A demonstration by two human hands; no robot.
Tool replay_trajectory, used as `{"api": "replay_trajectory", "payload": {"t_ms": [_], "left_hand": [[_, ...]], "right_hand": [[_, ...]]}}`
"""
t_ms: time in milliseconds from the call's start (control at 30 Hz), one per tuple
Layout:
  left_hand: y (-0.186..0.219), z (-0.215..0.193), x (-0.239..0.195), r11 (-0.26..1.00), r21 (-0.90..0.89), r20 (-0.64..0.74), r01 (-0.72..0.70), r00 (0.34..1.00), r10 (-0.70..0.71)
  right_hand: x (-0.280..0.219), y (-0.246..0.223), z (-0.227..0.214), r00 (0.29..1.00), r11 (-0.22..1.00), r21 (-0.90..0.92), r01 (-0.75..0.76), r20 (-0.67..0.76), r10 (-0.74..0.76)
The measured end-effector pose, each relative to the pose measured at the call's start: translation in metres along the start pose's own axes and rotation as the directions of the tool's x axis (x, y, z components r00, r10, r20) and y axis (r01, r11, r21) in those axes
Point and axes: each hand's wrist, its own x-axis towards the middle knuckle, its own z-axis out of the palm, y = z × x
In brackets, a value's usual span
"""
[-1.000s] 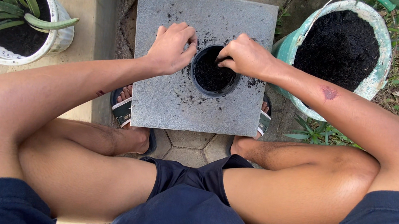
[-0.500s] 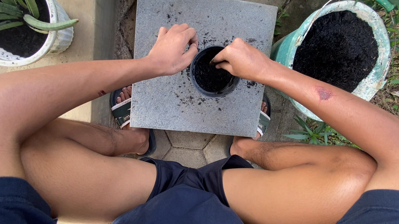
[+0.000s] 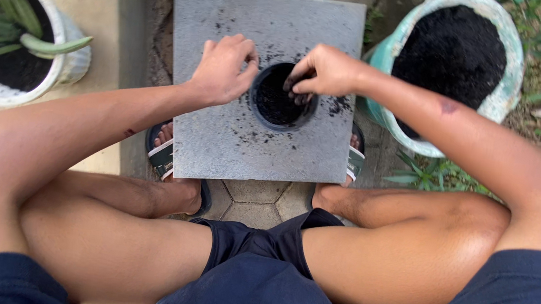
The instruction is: The person scoops soil from a large bucket and transfers it into a small black pot placed on a tile. The person repeatedly fills the pot by hand, occasionally pressing the soil down to compact it.
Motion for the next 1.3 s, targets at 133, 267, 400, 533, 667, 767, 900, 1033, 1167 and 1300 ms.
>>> {"api": "replay_trajectory", "payload": {"t_ms": [133, 267, 400, 533, 667, 767, 900, 1033, 1167, 1300], "left_hand": [[0.014, 0.003, 0.017, 1.0, 0.021, 0.028, 0.005, 1.0, -0.005], [0.026, 0.001, 0.03, 0.999, 0.025, -0.01, -0.045, 0.999, 0.045], [0.048, 0.011, 0.047, 0.988, 0.046, 0.018, -0.146, 0.989, 0.146], [0.074, 0.033, 0.068, 0.952, 0.085, 0.065, -0.296, 0.955, 0.291], [0.097, 0.066, 0.088, 0.929, 0.1, 0.152, -0.358, 0.928, 0.341], [0.101, 0.094, 0.099, 0.926, 0.083, 0.191, -0.367, 0.918, 0.347], [0.1, 0.115, 0.111, 0.914, 0.086, 0.18, -0.397, 0.908, 0.377], [0.095, 0.118, 0.119, 0.92, 0.075, 0.189, -0.385, 0.911, 0.366], [0.096, 0.112, 0.118, 0.932, 0.07, 0.19, -0.357, 0.922, 0.339], [0.093, 0.111, 0.117, 0.935, 0.058, 0.174, -0.351, 0.925, 0.336]], "right_hand": [[-0.029, 0.008, -0.036, 0.978, 0.953, 0.226, -0.201, -0.009, 0.209], [-0.065, 0.058, -0.061, 0.95, 0.87, 0.427, -0.247, -0.071, 0.305], [-0.122, 0.073, -0.074, 0.868, 0.892, 0.298, -0.339, -0.267, 0.419], [-0.144, 0.174, -0.071, 0.828, 0.837, 0.464, -0.289, -0.317, 0.462], [-0.159, 0.182, -0.044, 0.715, 0.733, -0.064, -0.677, -0.294, 0.634], [-0.147, 0.278, -0.006, 0.768, 0.742, -0.222, -0.633, -0.301, 0.565], [-0.151, 0.302, 0.014, 0.836, 0.745, -0.408, -0.528, -0.402, 0.373], [-0.146, 0.291, 0.019, 0.841, 0.687, -0.507, -0.52, -0.443, 0.31], [-0.139, 0.311, 0.021, 0.844, 0.774, -0.371, -0.513, -0.383, 0.376], [-0.14, 0.301, 0.016, 0.862, 0.806, -0.358, -0.472, -0.379, 0.336]]}}
